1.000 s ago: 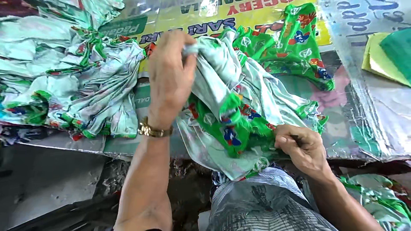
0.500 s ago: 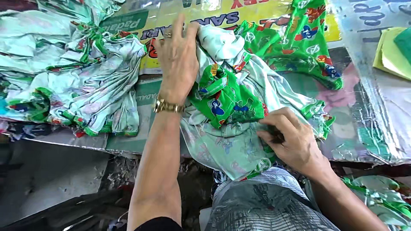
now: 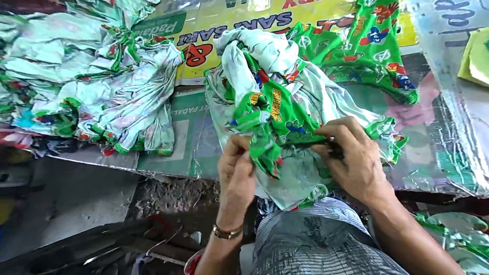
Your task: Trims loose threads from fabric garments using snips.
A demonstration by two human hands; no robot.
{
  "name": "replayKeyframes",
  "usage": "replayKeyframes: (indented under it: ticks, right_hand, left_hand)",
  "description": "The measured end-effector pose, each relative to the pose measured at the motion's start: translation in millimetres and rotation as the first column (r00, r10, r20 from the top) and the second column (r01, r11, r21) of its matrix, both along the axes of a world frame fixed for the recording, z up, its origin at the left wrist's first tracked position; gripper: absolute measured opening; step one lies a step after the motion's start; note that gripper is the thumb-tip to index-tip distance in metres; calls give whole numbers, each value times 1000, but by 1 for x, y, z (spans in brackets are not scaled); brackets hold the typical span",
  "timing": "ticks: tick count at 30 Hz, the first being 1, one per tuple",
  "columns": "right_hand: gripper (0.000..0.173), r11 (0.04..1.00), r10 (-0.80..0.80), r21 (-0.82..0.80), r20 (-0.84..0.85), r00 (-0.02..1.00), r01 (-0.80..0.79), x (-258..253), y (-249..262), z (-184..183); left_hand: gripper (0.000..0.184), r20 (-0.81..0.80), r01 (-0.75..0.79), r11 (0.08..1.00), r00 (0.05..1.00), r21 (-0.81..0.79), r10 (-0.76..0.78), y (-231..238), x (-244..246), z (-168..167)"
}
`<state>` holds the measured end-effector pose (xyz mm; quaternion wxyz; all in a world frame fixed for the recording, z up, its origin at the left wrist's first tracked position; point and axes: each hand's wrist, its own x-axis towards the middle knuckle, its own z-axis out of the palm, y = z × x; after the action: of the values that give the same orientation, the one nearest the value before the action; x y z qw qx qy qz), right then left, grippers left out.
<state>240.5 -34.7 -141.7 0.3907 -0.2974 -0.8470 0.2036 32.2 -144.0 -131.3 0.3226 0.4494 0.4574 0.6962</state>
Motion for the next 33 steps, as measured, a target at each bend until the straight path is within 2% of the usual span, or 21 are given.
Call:
replayKeyframes:
  ticks: [2,3,5,6,9,11,13,15,16,19,21,23,25,27,29,30,31,33]
  right_hand:
    - [46,963,198,-145,-195,961,-228,-8,-9,0]
    - [46,914,283,-209,-285,916,-348,-13,-13,0]
    - [19,856,330,-250,-408,851,-452,-21,-19,-4]
    - [9,850,309,-266,-448,839,-455,-21,-20,-6]
    - [12,816,220,-389,-475,852,-428,-12,-18,-9]
    - [13,809,203,-414,-471,858,-418,-6,-18,-9]
    - [16,809,299,-355,-437,848,-468,-4,-19,-11]
    - [35,804,393,-311,-364,845,-507,-8,-28,-12]
    - [37,816,409,-286,-328,852,-502,-12,-34,-13]
    - [8,866,348,-240,-340,874,-439,-18,-43,-14]
    - [6,857,305,-282,-399,865,-432,-13,-39,-12]
    - [8,852,273,-319,-404,873,-414,-8,-35,-9]
    - [7,864,263,-309,-399,878,-399,-6,-35,-8]
    - [6,879,280,-271,-376,884,-393,-7,-36,-8]
    - [6,884,319,-225,-350,881,-410,-10,-38,-9]
    - [6,882,339,-208,-341,877,-423,-11,-40,-9]
    - [6,878,351,-204,-343,871,-433,-12,-42,-9]
    - [9,865,359,-212,-369,857,-454,-14,-46,-11]
  left_hand:
    - [15,163,74,997,984,24,-77,-10,23,-11]
    - [15,212,98,995,972,36,-103,-14,32,-16]
    - [12,246,87,994,964,65,-101,-21,45,-25]
    - [10,247,60,995,966,75,-77,-24,49,-28]
    - [10,230,-27,997,973,73,10,-38,46,-32]
    - [11,214,-42,998,976,49,30,-44,41,-36]
    - [11,310,-31,999,951,44,16,-46,40,-36]
    - [11,403,-20,998,915,58,-5,-47,44,-34]
    - [11,413,-13,998,911,62,-14,-47,47,-34]
    - [10,418,10,996,907,83,-44,-49,51,-37]
    - [9,420,-14,998,908,63,-13,-52,49,-40]
    - [11,331,-67,997,942,33,52,-56,47,-43]
    - [13,16,-180,983,984,35,179,-60,48,-47]
    - [25,-359,-307,946,875,107,324,-61,51,-46]
    - [33,-581,-375,907,701,194,414,-57,55,-42]
    - [33,-643,-398,895,635,202,428,-53,58,-39]
    - [34,-676,-407,895,609,183,415,-49,59,-36]
    - [30,-626,-375,918,687,128,368,-40,59,-34]
